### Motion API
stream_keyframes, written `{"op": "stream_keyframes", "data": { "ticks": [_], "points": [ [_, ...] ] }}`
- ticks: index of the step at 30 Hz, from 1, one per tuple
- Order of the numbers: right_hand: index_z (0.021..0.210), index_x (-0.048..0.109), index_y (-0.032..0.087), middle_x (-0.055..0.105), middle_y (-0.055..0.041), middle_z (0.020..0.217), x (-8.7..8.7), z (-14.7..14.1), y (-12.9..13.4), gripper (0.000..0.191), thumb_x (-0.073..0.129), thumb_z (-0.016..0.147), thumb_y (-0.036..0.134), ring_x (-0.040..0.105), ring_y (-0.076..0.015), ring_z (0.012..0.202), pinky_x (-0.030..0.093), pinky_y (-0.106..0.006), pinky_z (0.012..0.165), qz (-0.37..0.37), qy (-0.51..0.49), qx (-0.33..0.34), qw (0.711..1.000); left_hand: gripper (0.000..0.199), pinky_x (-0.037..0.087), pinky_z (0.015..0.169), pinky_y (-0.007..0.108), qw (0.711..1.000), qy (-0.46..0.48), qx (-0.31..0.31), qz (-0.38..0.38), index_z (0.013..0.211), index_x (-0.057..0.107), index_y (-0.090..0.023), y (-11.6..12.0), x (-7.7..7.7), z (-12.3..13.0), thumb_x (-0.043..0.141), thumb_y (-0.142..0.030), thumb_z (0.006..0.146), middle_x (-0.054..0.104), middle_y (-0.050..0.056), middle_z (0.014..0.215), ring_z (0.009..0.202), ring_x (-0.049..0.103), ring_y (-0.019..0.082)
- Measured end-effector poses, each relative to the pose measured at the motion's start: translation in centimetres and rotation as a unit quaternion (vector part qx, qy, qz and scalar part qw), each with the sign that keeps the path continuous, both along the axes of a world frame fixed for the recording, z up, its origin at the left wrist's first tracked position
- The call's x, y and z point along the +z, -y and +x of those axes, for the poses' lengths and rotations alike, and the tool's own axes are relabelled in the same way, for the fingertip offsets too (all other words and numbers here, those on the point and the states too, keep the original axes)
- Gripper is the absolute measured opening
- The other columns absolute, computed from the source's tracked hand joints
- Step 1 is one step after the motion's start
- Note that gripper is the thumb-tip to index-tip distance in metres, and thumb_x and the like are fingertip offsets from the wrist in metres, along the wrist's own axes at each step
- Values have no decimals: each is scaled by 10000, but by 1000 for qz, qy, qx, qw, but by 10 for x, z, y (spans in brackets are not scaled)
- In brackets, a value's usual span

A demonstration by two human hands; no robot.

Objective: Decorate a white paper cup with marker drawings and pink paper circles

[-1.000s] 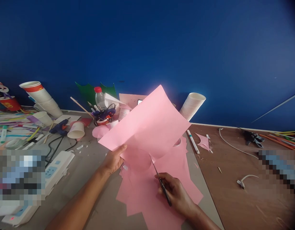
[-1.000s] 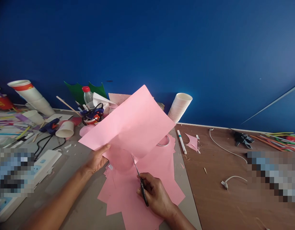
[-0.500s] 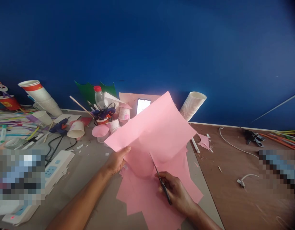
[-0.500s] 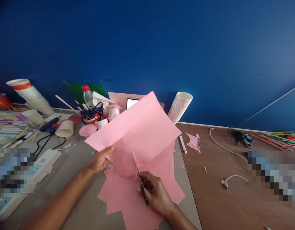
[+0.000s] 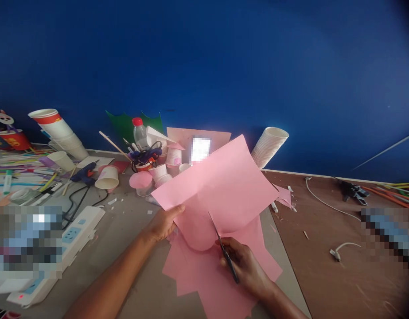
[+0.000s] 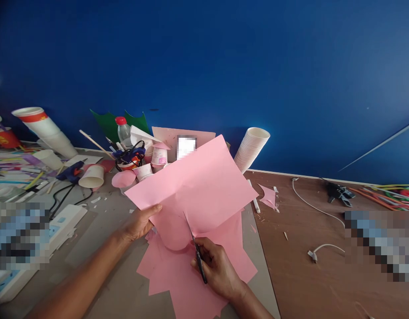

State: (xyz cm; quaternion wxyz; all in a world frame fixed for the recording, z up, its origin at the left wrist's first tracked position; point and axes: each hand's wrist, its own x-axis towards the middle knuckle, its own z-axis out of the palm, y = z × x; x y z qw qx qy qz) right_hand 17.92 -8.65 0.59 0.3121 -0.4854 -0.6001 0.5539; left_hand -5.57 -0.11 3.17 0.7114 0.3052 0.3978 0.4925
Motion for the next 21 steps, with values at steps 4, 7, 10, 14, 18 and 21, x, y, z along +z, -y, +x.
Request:
{"op": "stream_keyframes", "data": {
  "ticks": [4, 7, 10, 14, 18, 21],
  "points": [
    [1046, 585, 143, 486, 35, 627, -1, 0, 0, 279, 574, 789, 250, 421, -101, 556, 333, -215, 509, -5, 7, 2, 1000, 469, 495, 898, 373, 1000, -3, -3, -7, 1089, 650, -121, -1, -2, -1, 760, -277, 661, 720, 115, 1000, 1016, 632, 297],
    [1049, 585, 141, 480, 36, 623, 0, 0, 0, 285, 576, 787, 253, 415, -102, 554, 329, -217, 506, -5, 11, 2, 1000, 449, 500, 877, 351, 1000, 2, -2, -9, 1083, 653, -128, -1, -3, -1, 756, -265, 667, 721, 103, 1000, 1001, 638, 281],
    [1049, 586, 142, 485, 31, 633, 0, 0, 0, 290, 580, 787, 263, 418, -105, 561, 333, -220, 509, -3, 11, 5, 1000, 423, 507, 855, 332, 1000, 4, -2, -6, 1059, 664, -134, -1, -4, -1, 758, -259, 666, 721, 94, 1004, 993, 640, 274],
    [1054, 587, 146, 479, 32, 635, 1, 1, 0, 289, 578, 794, 273, 411, -104, 558, 325, -221, 505, 1, 16, 9, 1000, 373, 514, 832, 324, 1000, -8, -5, -1, 996, 682, -121, -2, -5, -1, 760, -276, 666, 719, 104, 998, 974, 647, 272],
    [1051, 582, 143, 455, 36, 637, 2, 1, -1, 289, 573, 798, 283, 391, -103, 562, 310, -224, 509, -1, 16, 18, 1000, 438, 517, 832, 343, 1000, -10, 7, -5, 1032, 660, -135, -2, -4, -2, 782, -275, 635, 715, 99, 1015, 980, 645, 276],
    [1024, 579, 144, 426, 43, 632, 5, 1, -1, 255, 557, 798, 260, 361, -100, 563, 289, -225, 512, -9, 8, 29, 1000, 431, 519, 821, 324, 1000, -14, 5, -11, 1026, 662, -137, -3, -4, -3, 783, -271, 635, 718, 95, 1006, 974, 647, 265]
  ]
}}
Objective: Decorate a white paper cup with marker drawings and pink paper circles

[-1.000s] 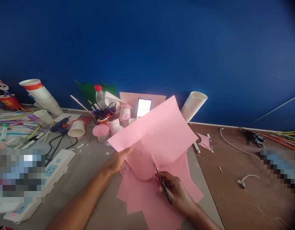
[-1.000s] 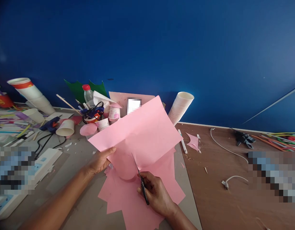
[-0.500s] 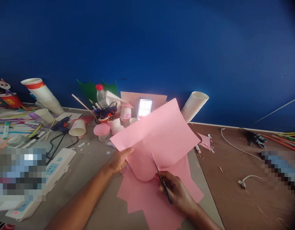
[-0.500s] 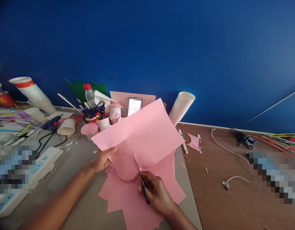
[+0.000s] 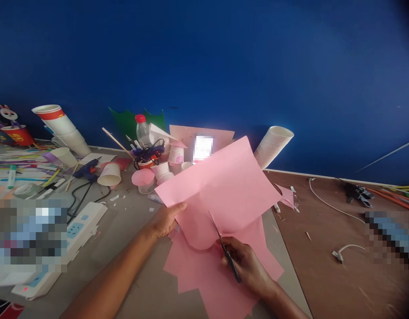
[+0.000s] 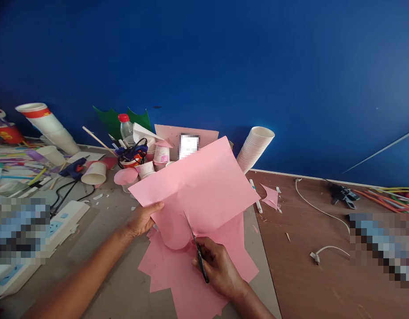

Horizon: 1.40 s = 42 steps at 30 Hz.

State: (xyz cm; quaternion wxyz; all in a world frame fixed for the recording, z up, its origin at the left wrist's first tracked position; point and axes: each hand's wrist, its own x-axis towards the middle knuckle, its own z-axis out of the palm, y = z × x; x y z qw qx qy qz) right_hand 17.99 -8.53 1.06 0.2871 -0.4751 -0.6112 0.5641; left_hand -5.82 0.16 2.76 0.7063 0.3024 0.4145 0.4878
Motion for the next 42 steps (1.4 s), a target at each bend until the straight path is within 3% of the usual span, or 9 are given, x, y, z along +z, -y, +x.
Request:
{"op": "stream_keyframes", "data": {
  "ticks": [17, 37, 42],
  "points": [
    [951, 583, 152, 380, 59, 616, 3, 0, -1, 188, 555, 776, 214, 323, -94, 562, 270, -220, 506, -18, 7, 12, 1000, 285, 531, 747, 295, 1000, -11, -15, -9, 892, 701, -119, 0, 3, -2, 765, -274, 661, 731, 92, 894, 852, 674, 232],
    [997, 625, 160, 354, 54, 614, 9, -1, -3, 274, 554, 745, 244, 331, -103, 559, 295, -214, 503, -21, 33, 22, 999, 366, 493, 804, 331, 1000, 7, -9, -6, 966, 680, -129, 0, 7, -1, 780, -256, 639, 727, 101, 964, 968, 648, 278],
    [1007, 631, 158, 374, 55, 612, 7, 0, -2, 278, 559, 743, 208, 339, -101, 561, 305, -210, 506, -24, 33, 22, 999, 366, 506, 759, 307, 1000, 9, -10, -6, 976, 679, -137, 0, 7, -2, 779, -242, 640, 724, 94, 972, 931, 656, 258]
  ]
}}
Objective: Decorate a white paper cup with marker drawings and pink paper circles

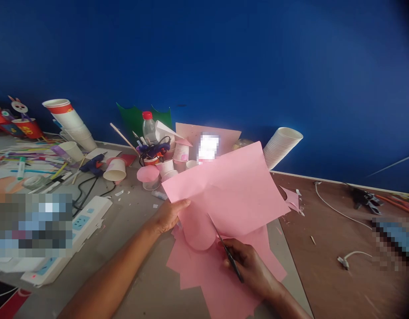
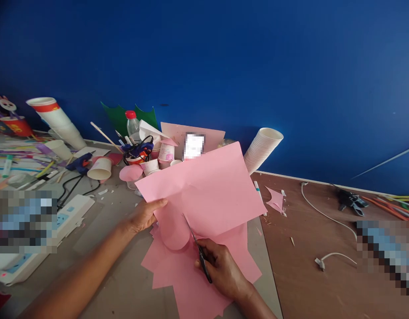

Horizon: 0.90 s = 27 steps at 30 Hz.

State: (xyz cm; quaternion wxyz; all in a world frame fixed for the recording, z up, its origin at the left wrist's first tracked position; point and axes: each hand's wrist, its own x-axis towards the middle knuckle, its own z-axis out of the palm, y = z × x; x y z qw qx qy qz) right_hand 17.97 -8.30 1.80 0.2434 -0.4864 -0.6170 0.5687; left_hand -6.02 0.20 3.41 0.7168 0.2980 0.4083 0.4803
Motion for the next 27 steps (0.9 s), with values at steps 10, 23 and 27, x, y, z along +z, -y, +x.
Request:
{"op": "stream_keyframes", "data": {
  "ticks": [10, 23, 27],
  "points": [
    [1005, 641, 161, 357, 51, 619, -2, 2, 0, 271, 573, 755, 241, 330, -106, 566, 300, -217, 506, 9, 3, 6, 1000, 407, 515, 771, 325, 1000, 11, -15, 8, 1071, 645, -166, -1, 0, -2, 744, -223, 681, 720, 79, 1012, 945, 660, 265],
    [1026, 636, 153, 362, 55, 618, -5, 1, 0, 287, 560, 759, 225, 336, -101, 565, 309, -213, 510, 0, -6, 9, 1000, 457, 505, 811, 340, 999, 2, -32, 23, 1118, 630, -164, 0, 1, -4, 743, -262, 686, 708, 99, 1044, 983, 646, 278],
    [1027, 639, 156, 382, 50, 619, -4, 1, 0, 287, 556, 758, 216, 351, -103, 570, 317, -212, 512, 5, -3, 9, 1000, 457, 507, 813, 336, 999, 3, -32, 29, 1133, 623, -176, 0, 1, -5, 735, -253, 697, 701, 95, 1066, 1010, 635, 279]
  ]
}}
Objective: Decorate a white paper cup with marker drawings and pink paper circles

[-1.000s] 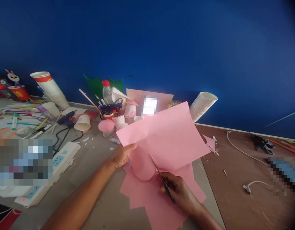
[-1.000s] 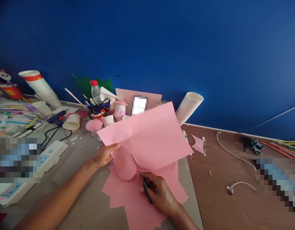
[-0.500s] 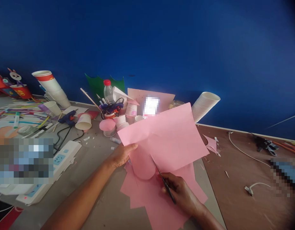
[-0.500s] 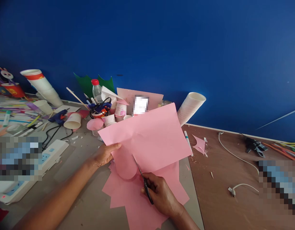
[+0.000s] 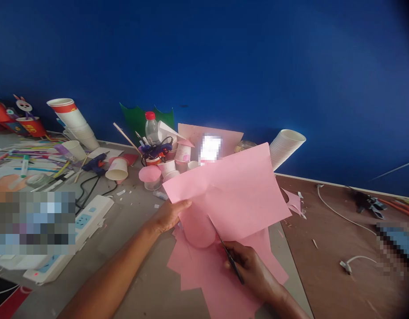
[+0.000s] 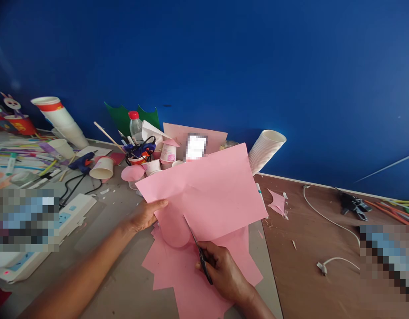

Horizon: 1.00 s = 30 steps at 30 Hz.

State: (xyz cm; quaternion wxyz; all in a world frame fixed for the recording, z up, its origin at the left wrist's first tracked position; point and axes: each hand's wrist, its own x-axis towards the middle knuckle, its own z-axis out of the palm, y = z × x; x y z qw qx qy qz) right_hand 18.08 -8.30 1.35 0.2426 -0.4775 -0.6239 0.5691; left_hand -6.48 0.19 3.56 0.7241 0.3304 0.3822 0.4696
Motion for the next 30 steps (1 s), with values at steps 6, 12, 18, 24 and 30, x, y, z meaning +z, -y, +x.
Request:
{"op": "stream_keyframes", "data": {
  "ticks": [6, 12, 18, 24, 30],
  "points": [
    [1031, 657, 157, 436, 44, 605, 2, -1, 0, 312, 566, 741, 227, 387, -106, 554, 347, -210, 505, 5, 1, -9, 1000, 446, 493, 851, 343, 1000, 5, 1, -5, 1131, 621, -174, -1, -1, -1, 732, -233, 702, 696, 93, 1088, 1030, 629, 278],
    [947, 663, 144, 402, 55, 593, 4, -2, 0, 233, 551, 754, 211, 352, -95, 546, 317, -200, 498, 5, 9, 8, 1000, 398, 489, 850, 329, 1000, 8, -13, -7, 1093, 641, -155, -1, -3, -3, 725, -238, 713, 699, 103, 1078, 1015, 639, 275],
    [779, 611, 144, 329, 63, 590, 5, -1, -1, 89, 532, 760, 180, 288, -89, 551, 272, -202, 493, 9, 21, 21, 1000, 406, 495, 839, 354, 1000, 2, -23, -3, 1104, 641, -147, -1, 0, -4, 719, -246, 718, 703, 106, 1062, 1003, 641, 286],
    [758, 579, 150, 332, 60, 602, 6, -2, 1, 69, 516, 771, 176, 288, -90, 560, 264, -207, 499, 0, 22, 31, 999, 454, 501, 834, 359, 1000, -12, -25, 9, 1131, 638, -153, -1, 0, -4, 729, -282, 706, 693, 116, 1080, 1019, 627, 299],
    [732, 550, 156, 329, 60, 611, 3, 0, 1, 52, 521, 773, 172, 294, -91, 574, 266, -207, 509, 3, 21, 33, 999, 457, 499, 831, 359, 999, -18, -29, 11, 1135, 632, -151, -2, -1, -5, 726, -283, 708, 700, 111, 1061, 982, 641, 289]
  ]
}}
